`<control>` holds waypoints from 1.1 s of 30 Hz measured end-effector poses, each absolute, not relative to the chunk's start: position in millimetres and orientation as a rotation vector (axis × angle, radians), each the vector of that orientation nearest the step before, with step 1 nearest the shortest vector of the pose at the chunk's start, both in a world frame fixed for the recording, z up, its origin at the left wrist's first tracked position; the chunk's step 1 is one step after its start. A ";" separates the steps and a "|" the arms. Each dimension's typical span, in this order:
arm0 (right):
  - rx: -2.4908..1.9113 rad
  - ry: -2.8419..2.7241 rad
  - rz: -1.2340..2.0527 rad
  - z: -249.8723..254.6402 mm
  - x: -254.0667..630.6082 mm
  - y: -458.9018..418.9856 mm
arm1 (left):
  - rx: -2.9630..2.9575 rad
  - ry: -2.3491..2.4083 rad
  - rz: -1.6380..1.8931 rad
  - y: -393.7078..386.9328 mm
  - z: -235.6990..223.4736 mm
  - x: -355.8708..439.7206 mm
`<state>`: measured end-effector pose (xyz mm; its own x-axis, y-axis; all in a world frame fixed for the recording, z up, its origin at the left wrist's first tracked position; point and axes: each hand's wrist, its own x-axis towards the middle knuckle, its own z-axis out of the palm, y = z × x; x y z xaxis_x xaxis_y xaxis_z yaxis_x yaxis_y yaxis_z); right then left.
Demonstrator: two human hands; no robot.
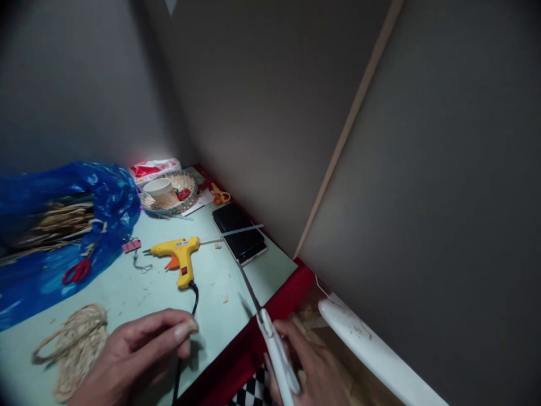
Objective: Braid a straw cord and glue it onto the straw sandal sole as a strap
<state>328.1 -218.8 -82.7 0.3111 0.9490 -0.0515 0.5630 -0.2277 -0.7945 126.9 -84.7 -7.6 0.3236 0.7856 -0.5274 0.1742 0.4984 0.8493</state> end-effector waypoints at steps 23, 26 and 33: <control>-1.722 -2.475 0.085 -17.8 314.7 81.5 | 0.732 1.097 0.937 -48.8 24.4 55.1; -1.718 -2.483 0.009 -26.9 311.6 87.2 | 0.776 1.112 0.937 -48.1 24.6 53.4; -1.637 -2.447 -0.083 -15.8 323.5 30.3 | 0.959 1.207 0.932 -46.5 19.2 43.3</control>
<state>323.5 30.3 -15.8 -0.3687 0.9093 0.1930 0.9203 0.3863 -0.0620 43.3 -46.5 19.2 0.1197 0.9420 -0.3135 -0.0653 0.3226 0.9443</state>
